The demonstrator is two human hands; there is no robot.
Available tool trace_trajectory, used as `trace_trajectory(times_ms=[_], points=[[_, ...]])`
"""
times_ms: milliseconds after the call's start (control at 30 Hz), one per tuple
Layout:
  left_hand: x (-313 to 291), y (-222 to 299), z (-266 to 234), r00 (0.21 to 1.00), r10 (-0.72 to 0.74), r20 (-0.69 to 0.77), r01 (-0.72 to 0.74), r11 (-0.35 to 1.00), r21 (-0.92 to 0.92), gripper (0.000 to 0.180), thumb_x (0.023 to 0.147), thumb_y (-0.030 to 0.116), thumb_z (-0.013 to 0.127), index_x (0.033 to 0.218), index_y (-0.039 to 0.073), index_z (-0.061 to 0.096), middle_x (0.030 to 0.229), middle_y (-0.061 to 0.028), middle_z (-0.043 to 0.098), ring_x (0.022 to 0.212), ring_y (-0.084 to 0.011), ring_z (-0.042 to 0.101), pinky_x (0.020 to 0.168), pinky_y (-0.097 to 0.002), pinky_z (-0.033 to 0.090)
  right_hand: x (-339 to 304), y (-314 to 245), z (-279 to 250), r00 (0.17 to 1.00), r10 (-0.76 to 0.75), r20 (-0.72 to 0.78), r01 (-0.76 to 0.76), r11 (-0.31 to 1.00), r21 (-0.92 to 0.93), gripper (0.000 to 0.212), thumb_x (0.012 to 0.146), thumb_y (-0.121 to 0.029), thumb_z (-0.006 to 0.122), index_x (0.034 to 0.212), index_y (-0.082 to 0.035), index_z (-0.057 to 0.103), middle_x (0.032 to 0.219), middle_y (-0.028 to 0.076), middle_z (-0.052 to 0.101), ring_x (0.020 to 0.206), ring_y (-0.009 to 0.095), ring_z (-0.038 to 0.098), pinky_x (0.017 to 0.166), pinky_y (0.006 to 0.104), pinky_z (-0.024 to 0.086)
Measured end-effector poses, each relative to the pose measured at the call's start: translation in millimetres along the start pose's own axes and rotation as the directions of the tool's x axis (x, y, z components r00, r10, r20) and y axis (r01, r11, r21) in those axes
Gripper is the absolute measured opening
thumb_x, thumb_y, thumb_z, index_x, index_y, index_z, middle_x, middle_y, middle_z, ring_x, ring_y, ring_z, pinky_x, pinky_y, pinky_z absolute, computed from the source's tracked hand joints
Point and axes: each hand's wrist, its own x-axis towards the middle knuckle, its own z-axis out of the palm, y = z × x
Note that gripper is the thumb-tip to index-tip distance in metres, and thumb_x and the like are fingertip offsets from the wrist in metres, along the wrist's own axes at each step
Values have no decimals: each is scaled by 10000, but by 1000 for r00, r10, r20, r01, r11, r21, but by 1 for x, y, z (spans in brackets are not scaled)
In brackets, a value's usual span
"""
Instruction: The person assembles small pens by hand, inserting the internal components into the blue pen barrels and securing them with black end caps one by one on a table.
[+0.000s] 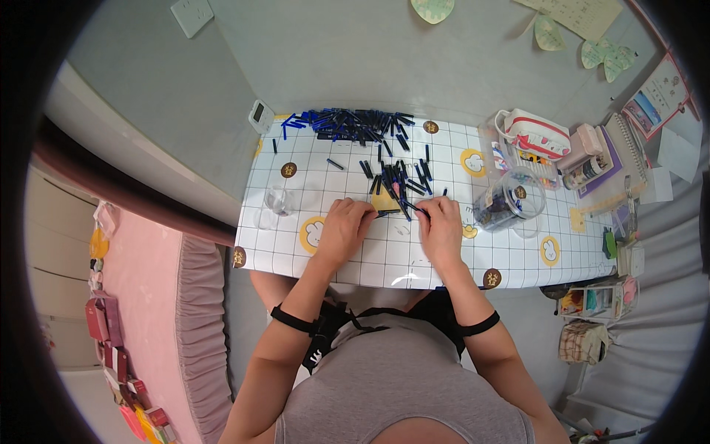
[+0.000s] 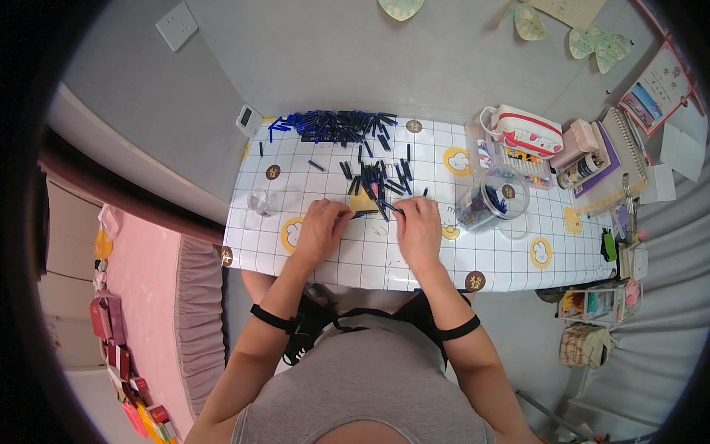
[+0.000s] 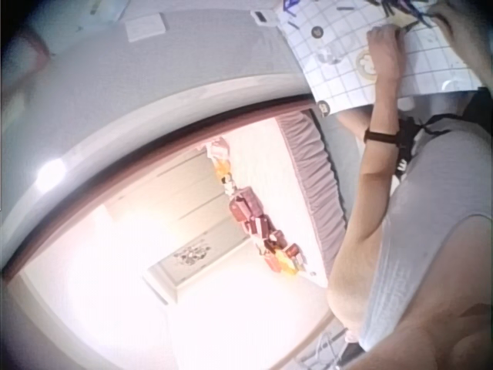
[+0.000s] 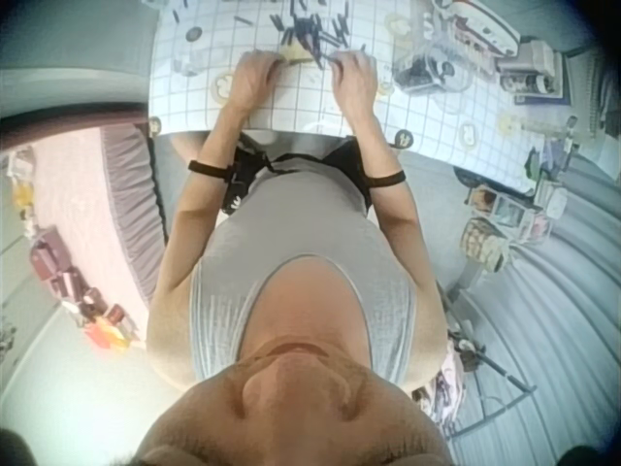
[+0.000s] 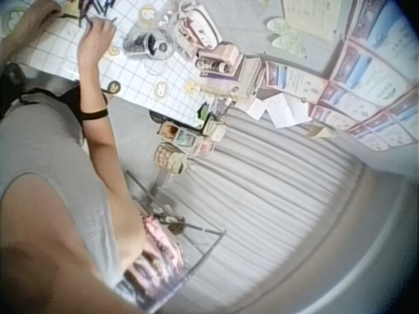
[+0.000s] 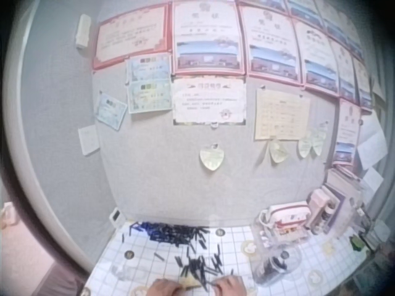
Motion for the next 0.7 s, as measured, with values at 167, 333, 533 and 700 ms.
trace_trajectory(times_ms=[167, 333, 533, 700], points=[[-1, 0, 0, 1000, -22, -18, 21, 998, -60, 129, 934, 47, 793, 1031, 29, 709, 929, -112, 729, 896, -350, 658, 857, -453, 518, 0, 0, -1, 1000, -16, 1, 16, 1000, -4, 141, 908, -29, 798, 1030, -66, 737, 1019, 93, 658, 1001, 338, 617, 871, 444, 522], [0, 2, -3, 999, -37, -18, 34, 991, -127, 143, 916, 23, 810, 1012, 2, 705, 927, -121, 725, 889, -347, 652, 791, -445, 539, 0, -1, -4, 1000, -10, -27, 10, 1000, 26, 140, 909, -20, 799, 1030, -60, 740, 1024, 92, 676, 993, 335, 622, 867, 440, 526], [0, 2, -2, 991, -122, -60, 109, 978, -180, 112, 945, 10, 789, 1015, -1, 703, 935, -132, 691, 808, -313, 638, 672, -400, 528, -5, -3, -6, 987, 48, -155, -8, 968, 252, 153, 885, -5, 837, 1012, -45, 762, 1050, 94, 702, 942, 315, 684, 806, 387, 558], [1, 0, -3, 986, -156, -57, 140, 965, -220, 76, 989, 11, 746, 1031, -16, 688, 948, -139, 666, 765, -291, 623, 655, -385, 511, -1, -2, -13, 977, -32, -210, 83, 967, 243, 191, 852, -21, 890, 992, -36, 761, 980, 101, 734, 886, 283, 723, 761, 353, 579]])
